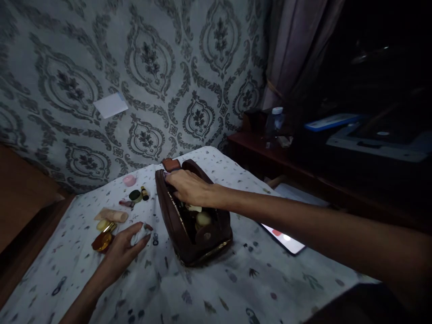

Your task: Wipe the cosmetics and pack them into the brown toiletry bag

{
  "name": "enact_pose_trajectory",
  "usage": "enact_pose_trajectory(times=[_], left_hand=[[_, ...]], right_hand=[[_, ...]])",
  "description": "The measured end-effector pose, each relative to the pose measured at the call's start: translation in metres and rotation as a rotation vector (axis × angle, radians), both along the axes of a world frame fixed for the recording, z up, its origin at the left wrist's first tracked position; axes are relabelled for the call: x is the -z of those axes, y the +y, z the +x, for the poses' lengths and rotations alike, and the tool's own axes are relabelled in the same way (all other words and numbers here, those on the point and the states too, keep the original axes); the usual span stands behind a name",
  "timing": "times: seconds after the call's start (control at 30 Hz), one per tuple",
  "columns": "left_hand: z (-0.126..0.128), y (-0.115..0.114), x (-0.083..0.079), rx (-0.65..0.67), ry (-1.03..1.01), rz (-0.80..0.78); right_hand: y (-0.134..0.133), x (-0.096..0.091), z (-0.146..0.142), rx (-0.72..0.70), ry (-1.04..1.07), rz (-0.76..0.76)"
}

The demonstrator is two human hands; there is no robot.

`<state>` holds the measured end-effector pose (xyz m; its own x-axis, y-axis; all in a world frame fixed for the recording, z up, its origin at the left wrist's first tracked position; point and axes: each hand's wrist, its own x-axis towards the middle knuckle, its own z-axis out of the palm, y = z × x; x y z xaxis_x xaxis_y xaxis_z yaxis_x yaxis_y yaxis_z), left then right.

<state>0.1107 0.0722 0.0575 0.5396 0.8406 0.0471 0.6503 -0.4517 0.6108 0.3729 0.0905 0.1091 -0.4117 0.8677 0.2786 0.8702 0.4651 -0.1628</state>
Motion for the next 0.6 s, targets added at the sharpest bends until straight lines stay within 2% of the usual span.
enact_pose_trajectory(times=[0.1, 0.27, 0.33, 0.47, 0.6], left_hand=[[-0.003, 0.001, 0.005, 0.013, 0.007, -0.007], [-0.002, 0.002, 0.012, 0.055, 0.004, -0.018], [-0.002, 0.001, 0.016, 0.056, -0.011, -0.011], [-0.004, -0.002, 0.022, 0.04, -0.068, -0.018], [-0.008, -0.002, 0.023, 0.04, -0.076, -0.022]], right_hand=[[0.004, 0.0, -0.001, -0.086, -0.041, 0.037], [0.012, -0.006, 0.006, -0.262, -0.006, 0.01], [0.012, -0.008, 0.008, -0.289, 0.008, 0.01], [0.006, -0.014, 0.013, -0.186, 0.01, -0.02], [0.003, -0.021, 0.019, -0.081, 0.116, -0.038]])
